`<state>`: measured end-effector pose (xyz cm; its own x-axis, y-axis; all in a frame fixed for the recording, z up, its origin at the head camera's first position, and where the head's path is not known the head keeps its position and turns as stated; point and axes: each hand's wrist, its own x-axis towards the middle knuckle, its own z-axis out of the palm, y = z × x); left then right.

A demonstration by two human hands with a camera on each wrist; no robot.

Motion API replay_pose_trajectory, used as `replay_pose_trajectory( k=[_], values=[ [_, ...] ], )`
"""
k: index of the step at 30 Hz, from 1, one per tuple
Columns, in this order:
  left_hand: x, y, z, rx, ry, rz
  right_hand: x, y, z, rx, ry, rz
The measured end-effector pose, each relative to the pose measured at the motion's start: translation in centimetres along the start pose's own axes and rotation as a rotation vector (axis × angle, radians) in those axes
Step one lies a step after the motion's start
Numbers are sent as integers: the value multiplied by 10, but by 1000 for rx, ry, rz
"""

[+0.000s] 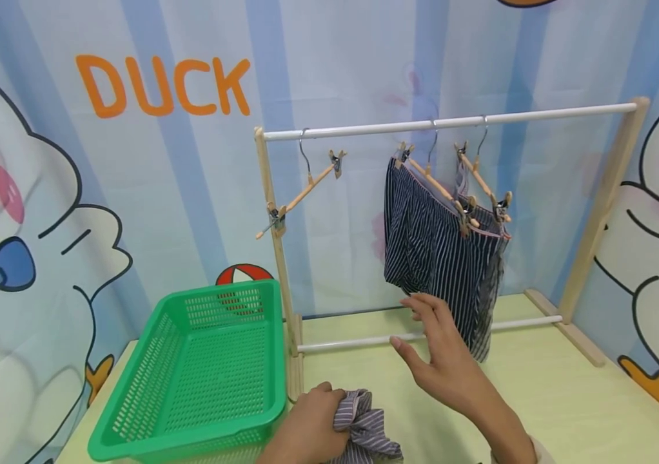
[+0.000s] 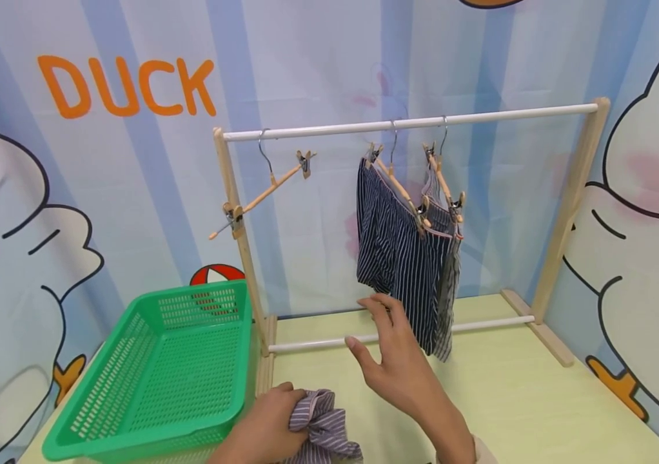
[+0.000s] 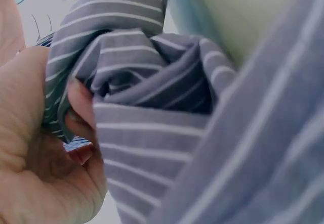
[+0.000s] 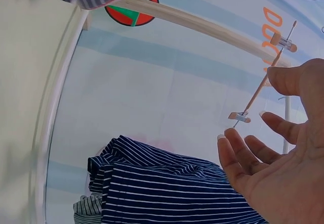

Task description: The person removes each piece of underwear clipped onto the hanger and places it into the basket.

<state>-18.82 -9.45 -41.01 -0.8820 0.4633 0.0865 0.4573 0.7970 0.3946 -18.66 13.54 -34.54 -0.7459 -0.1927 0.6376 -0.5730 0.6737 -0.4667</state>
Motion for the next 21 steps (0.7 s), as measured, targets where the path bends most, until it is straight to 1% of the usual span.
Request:
replay_pose_trajectory(
  k=[3,6,10,13,16,19,21],
  values=[
    [-2,1,-3,-10,53,-2,0,0,-1,3,-1,11],
    [-5,1,-6,-21,85,-5,0,0,-1,16,-11,29],
    [-7,2,-11,-43,148,15,-2,2,-1,33,-23,43],
    [-8,3,-19,-72,197,27,-4,4,-1,42,-24,53],
    [-9,4,-29,-103,235,8,-5,6,0,48,-27,62],
    [-11,5,-38,-130,279,-33,-4,7,0,41,-25,59],
    [-12,5,-44,-138,325,-51,-4,7,1,34,-17,48]
  ],
)
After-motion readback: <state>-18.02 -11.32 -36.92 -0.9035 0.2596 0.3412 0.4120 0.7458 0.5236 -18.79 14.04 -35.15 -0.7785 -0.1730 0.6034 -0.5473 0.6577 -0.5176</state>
